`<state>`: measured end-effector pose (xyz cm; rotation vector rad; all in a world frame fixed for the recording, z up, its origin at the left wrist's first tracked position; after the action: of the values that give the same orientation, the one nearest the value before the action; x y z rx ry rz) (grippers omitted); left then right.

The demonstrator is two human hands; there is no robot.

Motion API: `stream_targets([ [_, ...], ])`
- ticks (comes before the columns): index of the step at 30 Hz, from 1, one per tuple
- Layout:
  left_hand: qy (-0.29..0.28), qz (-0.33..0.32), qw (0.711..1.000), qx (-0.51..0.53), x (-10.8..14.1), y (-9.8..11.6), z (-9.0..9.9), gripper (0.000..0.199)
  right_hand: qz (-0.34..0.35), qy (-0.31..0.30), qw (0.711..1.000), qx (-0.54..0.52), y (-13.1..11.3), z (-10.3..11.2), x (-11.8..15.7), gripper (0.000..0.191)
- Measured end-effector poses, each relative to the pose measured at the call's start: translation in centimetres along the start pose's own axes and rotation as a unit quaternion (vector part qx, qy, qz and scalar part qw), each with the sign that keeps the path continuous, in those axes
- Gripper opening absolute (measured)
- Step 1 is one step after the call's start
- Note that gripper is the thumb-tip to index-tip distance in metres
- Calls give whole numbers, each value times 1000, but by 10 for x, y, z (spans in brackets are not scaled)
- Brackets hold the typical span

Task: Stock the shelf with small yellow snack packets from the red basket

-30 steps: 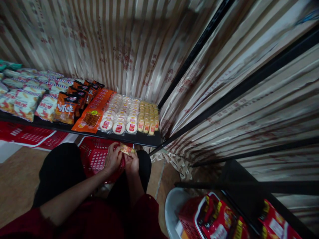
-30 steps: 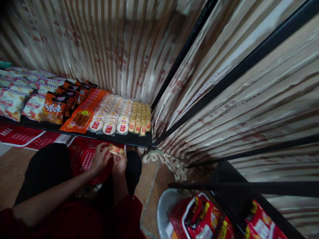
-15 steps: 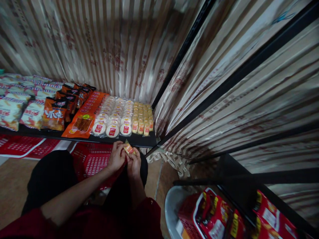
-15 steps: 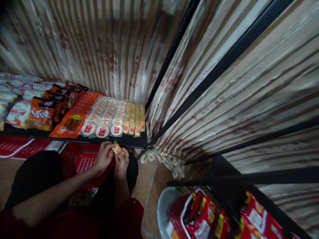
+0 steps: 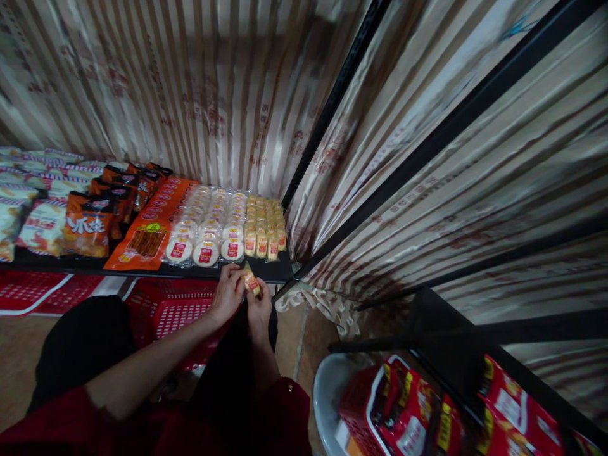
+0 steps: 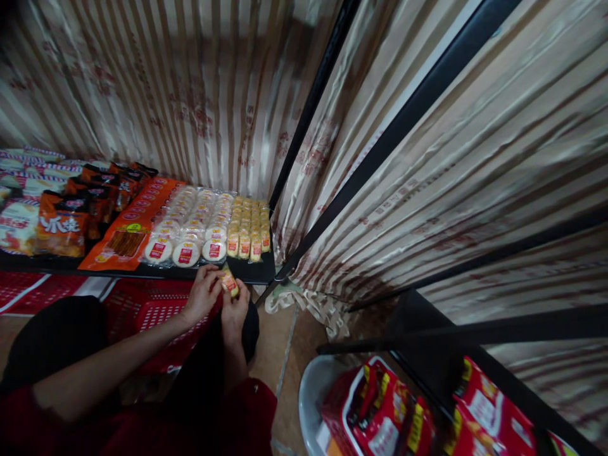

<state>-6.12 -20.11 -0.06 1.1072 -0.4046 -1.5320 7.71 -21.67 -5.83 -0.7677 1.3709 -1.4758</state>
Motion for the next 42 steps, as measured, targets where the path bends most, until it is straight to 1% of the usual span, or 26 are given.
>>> stream_targets([
  [3,-7,-7,1000,4,-7,5,-6,19,51,14,994,101,-14,7,-6,35],
  [7,-10,-24,1000,6,-16,13,-13,19,126,41,967,217,-37,17,-12,34],
  [11,-17,-48,999,6,-23,22,-23,21,158,52,940,299,-47,23,-17,36],
  [15,-32,-66,997,5,-29,30,-35,21,180,43,923,336,-49,27,-25,39],
  [18,-44,-73,996,-3,-34,36,-43,24,184,46,922,338,-48,30,-33,38],
  [20,-57,-84,995,-4,-36,42,-48,27,182,51,926,327,-47,33,-38,37],
  [23,-72,-95,993,3,-40,49,-54,40,171,62,937,298,-45,37,-45,38],
  [25,-74,-93,993,5,-42,49,-56,50,156,75,946,273,-43,40,-51,39],
  [27,-74,-92,993,-7,-44,48,-58,55,137,88,955,248,-39,42,-56,41],
  [31,-85,-111,987,-82,-44,42,-65,51,109,103,966,210,-32,41,-67,46],
  [34,-120,-146,971,-148,-43,40,-76,47,106,111,969,193,-29,38,-76,47],
  [38,-172,-202,940,-214,-42,38,-91,50,99,109,970,195,-25,36,-89,47],
  [42,-200,-237,915,-257,-42,37,-103,51,103,105,971,187,-25,37,-101,47],
])
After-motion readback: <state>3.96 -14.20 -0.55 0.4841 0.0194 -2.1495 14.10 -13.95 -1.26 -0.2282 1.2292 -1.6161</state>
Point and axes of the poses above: each hand's wrist, its own x-axis away from the middle knuckle, its own z-axis out of the back of the hand, y = z × x, the point moved 9 cm from there along -x, towards the middle knuckle, and after that the axes turned 1 degree about x, right-handed, at the moved point
